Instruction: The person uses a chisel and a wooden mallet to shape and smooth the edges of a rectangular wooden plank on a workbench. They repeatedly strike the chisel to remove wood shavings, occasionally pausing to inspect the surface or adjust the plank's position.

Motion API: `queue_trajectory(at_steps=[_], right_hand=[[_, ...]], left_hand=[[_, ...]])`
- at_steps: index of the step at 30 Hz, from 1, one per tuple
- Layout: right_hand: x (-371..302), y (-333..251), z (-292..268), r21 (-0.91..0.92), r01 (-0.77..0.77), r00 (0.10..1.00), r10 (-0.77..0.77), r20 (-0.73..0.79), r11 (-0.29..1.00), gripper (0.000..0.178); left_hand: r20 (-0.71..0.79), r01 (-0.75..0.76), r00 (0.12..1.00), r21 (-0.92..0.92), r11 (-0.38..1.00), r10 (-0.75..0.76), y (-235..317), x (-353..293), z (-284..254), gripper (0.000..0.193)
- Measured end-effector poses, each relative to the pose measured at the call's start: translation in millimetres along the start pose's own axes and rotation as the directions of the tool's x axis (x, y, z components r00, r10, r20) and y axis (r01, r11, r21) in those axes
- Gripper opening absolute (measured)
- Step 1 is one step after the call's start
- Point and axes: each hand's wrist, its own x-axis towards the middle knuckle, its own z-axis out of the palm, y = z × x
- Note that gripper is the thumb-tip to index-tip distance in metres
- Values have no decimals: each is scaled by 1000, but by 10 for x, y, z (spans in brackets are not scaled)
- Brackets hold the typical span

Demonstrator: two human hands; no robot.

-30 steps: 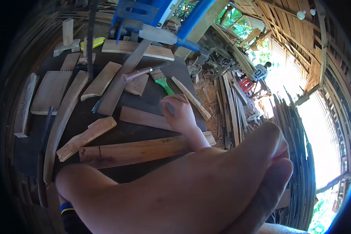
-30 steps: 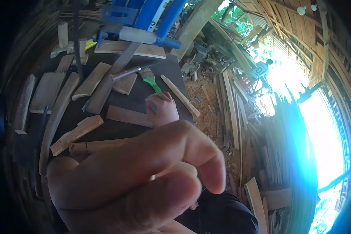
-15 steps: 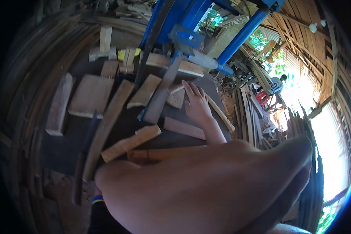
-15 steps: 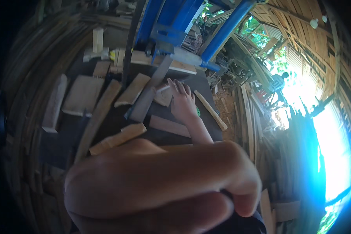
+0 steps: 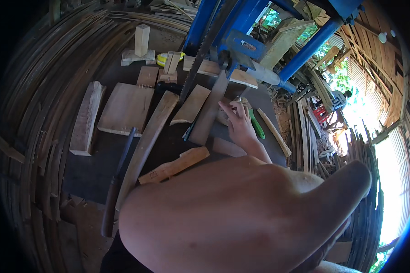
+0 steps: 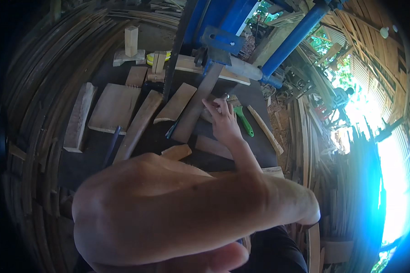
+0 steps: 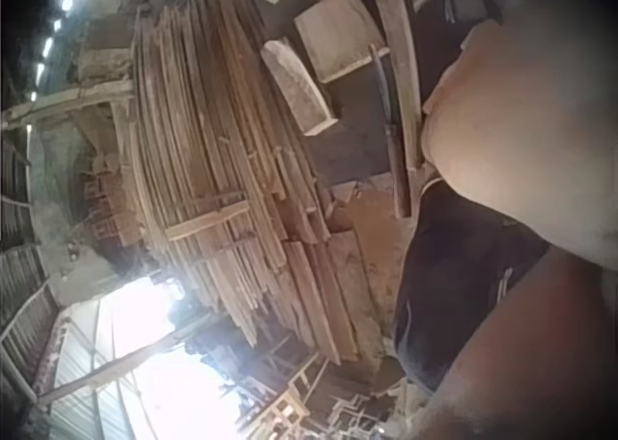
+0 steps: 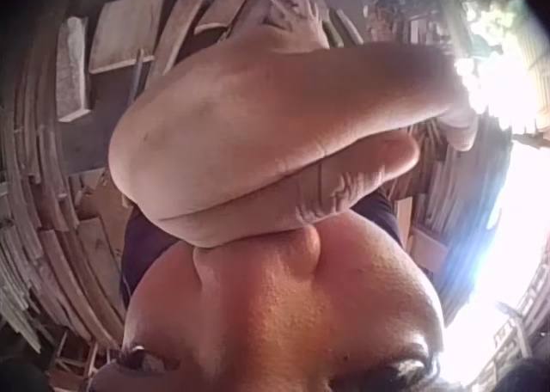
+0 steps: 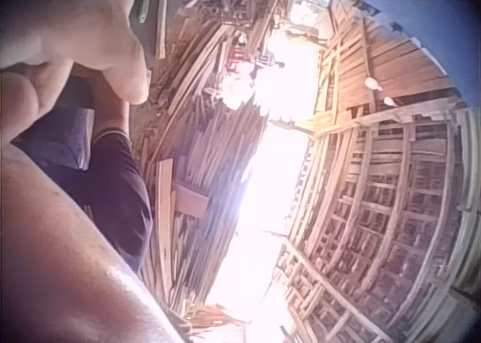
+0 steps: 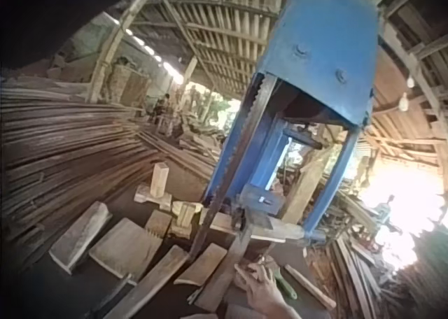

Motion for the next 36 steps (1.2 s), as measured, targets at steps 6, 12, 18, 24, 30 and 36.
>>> queue_trajectory(at_steps=[6, 12, 18, 24, 30, 36], right_hand=[[-45, 126, 6, -13, 54, 994, -55, -91, 998, 41], [-5, 442, -134, -35, 99, 930, -105, -353, 994, 32], [-62, 131, -579, 562, 135, 710, 316, -630, 816, 36], [-656, 173, -1183, 821, 193, 663, 546, -513, 537, 34], [-1149, 654, -1243, 887, 462, 562, 768, -306, 15, 42], [-1145, 751, -1096, 802, 548, 589, 790, -167, -239, 46]], left_hand=[[-25, -6, 1000, 141, 990, 10, 163, 95, 91, 43], [12, 127, 991, 153, 980, -131, -39, 340, 656, 44], [87, 328, 927, 283, 901, -365, -1122, 43, 1833, 23], [-55, 324, 945, 277, 905, -322, -1342, -222, 2208, 24], [-191, 336, 942, 529, 779, -276, -1313, -114, 2198, 52], [73, 455, 856, 362, 813, -512, -1370, -218, 2153, 34]])
